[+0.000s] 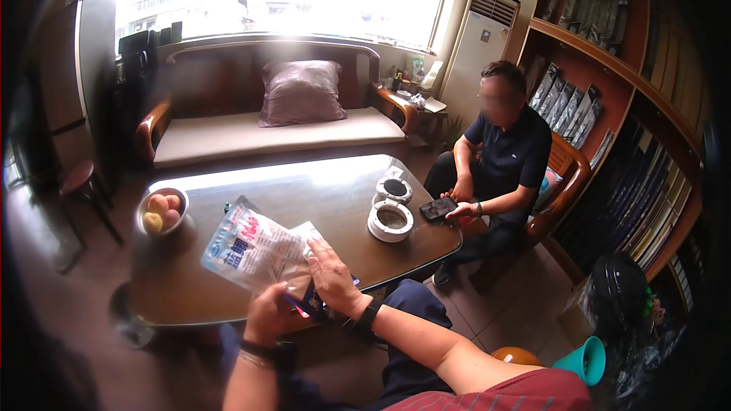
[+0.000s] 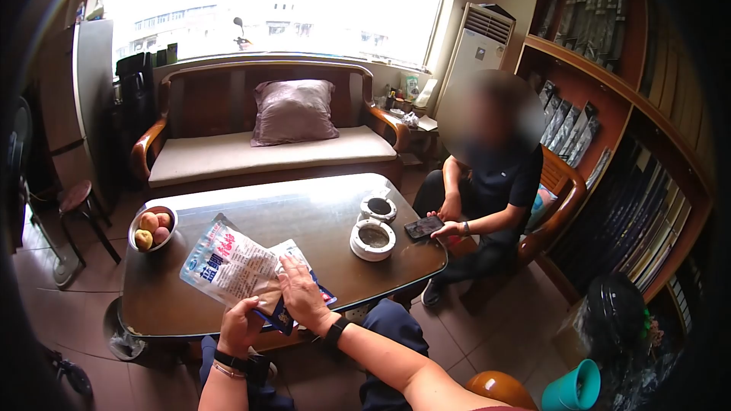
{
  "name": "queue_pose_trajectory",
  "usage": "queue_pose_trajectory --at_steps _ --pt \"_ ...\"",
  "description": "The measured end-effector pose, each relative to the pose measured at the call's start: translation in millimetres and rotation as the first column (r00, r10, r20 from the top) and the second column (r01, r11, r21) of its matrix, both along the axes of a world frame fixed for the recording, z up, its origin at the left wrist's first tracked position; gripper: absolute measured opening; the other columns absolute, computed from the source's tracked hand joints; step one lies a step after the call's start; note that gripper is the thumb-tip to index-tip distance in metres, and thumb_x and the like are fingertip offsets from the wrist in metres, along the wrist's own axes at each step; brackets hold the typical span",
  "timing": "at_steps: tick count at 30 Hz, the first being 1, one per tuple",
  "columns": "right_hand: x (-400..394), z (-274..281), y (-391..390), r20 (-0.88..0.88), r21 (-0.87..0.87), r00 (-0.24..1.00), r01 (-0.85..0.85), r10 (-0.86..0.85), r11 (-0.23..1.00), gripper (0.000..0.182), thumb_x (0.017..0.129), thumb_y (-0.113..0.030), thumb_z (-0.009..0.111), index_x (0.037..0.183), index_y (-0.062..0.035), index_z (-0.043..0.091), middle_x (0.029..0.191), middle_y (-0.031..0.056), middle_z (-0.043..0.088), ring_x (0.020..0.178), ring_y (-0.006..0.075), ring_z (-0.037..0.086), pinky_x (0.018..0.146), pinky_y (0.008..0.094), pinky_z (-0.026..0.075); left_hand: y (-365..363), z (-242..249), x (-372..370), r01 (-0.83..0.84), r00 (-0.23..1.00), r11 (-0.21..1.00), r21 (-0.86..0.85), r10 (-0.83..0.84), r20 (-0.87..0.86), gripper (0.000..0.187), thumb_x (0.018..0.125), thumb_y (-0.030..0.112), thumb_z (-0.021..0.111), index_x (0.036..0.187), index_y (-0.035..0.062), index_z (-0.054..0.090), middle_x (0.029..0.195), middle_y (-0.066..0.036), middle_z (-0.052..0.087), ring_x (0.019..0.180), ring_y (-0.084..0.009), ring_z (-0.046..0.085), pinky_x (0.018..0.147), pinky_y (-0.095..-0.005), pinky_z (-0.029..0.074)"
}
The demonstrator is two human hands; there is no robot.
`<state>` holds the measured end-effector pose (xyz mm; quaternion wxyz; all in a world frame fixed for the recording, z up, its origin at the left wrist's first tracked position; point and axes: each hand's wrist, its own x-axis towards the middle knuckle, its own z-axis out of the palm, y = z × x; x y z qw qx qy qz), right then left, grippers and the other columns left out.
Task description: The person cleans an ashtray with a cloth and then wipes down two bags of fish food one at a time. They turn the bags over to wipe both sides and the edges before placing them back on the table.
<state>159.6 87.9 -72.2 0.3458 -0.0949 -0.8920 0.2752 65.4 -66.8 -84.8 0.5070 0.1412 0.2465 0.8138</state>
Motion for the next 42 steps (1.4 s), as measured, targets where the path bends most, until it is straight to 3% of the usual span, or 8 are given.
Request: queue_pose_trajectory --at_steps 9,10,12,13,15,17,24,42 --pt "-21.7 23.8 -39.1 0.154 0.038 0.962 -0.235 0.227 0.971 0.054 0.1 -0.012 0.052 0.148 0.0084 0.037 0.153 0.0313 0.036 0.148 0.0422 0.029 0.122 0.0462 0.025 -13.5 -5.1 1.9 -0.149 0.885 0.982 -0.118 0.079 -0.459 0.04 0.088 -0.007 0.056 0.127 -0.0004 0.062 0.126 -0.017 0.065 0.117 -0.0326 0.063 0.102 -0.0436 0.049" --pt "-20.9 25.4 -39.8 0.144 0.026 0.956 -0.263 0.257 0.964 0.055 0.1 -0.01 0.052 0.149 0.0075 0.036 0.154 0.0302 0.035 0.148 0.0414 0.028 0.122 0.0459 0.024 -10.9 -17.6 -7.5 -0.315 0.413 0.949 0.021 0.157 -0.897 0.04 0.091 -0.003 0.056 0.131 -0.0016 0.058 0.13 -0.018 0.061 0.114 -0.0284 0.064 0.093 -0.0386 0.053" --pt "-15.5 37.6 -38.0 0.147 0.032 0.91 -0.396 0.387 0.918 0.057 0.098 -0.008 0.054 0.15 0.0055 0.035 0.156 0.0279 0.034 0.149 0.0401 0.027 0.123 0.0453 0.023 -11.4 -24.7 -7.5 -0.357 -0.233 0.906 0.229 0.152 -0.961 0.04 0.094 0.001 0.057 0.134 -0.0028 0.054 0.134 -0.02 0.057 0.111 -0.0243 0.064 0.084 -0.0336 0.057" --pt "-11.4 45.6 -35.5 0.162 0.05 0.86 -0.497 0.484 0.867 0.057 0.098 -0.007 0.055 0.15 0.0044 0.035 0.156 0.0268 0.035 0.15 0.0396 0.027 0.123 0.0448 0.023 -15.1 -13.2 1.2 -0.368 0.284 0.927 0.074 0.188 -0.94 0.038 0.092 -0.001 0.059 0.131 -0.0025 0.057 0.131 -0.02 0.059 0.109 -0.0264 0.066 0.084 -0.0353 0.057" --pt "-3.9 40.5 -18.7 0.238 0.229 0.869 -0.485 0.435 0.844 0.058 0.098 -0.011 0.056 0.152 -0.0005 0.037 0.157 0.025 0.035 0.149 0.0382 0.029 0.122 0.0473 0.025 -20.6 -7.5 3.6 -0.305 0.722 0.95 -0.064 0.187 -0.667 0.036 0.09 -0.003 0.06 0.127 -0.0023 0.061 0.127 -0.02 0.062 0.107 -0.0284 0.067 0.084 -0.037 0.057" --pt "5.8 32.5 -7.3 0.257 0.262 0.914 -0.38 0.315 0.887 0.056 0.101 -0.019 0.052 0.151 0.0001 0.038 0.157 0.0242 0.035 0.15 0.038 0.028 0.123 0.0478 0.022 -25.3 -11.0 -2.7 -0.432 0.019 0.886 0.169 0.196 -0.98 0.023 0.088 -0.01 0.059 0.106 -0.0009 0.07 0.117 -0.015 0.069 0.11 -0.029 0.067 0.094 -0.039 0.053" --pt "18.9 16.6 -14.9 0.131 0.203 0.981 -0.169 0.145 0.964 0.053 0.1 -0.017 0.054 0.148 0.0025 0.042 0.156 0.0266 0.036 0.148 0.0405 0.03 0.122 0.0473 0.024 -15.2 0.6 8.3 -0.081 0.978 0.995 -0.06 0.068 -0.198 0.04 0.094 -0.002 0.052 0.134 -0.0035 0.053 0.122 -0.011 0.065 0.107 -0.0208 0.067 0.092 -0.0334 0.056" --pt "-8.0 24.0 -14.6 0.125 0.123 0.967 -0.238 0.223 0.964 0.049 0.099 -0.01 0.052 0.145 0.005 0.044 0.151 0.0278 0.041 0.145 0.0404 0.036 0.121 0.0465 0.028 -6.4 -14.2 9.5 -0.08 0.965 0.995 -0.058 0.062 -0.256 0.049 0.091 -0.005 0.054 0.139 -0.0053 0.047 0.131 -0.015 0.059 0.115 -0.024 0.063 0.093 -0.0331 0.054"
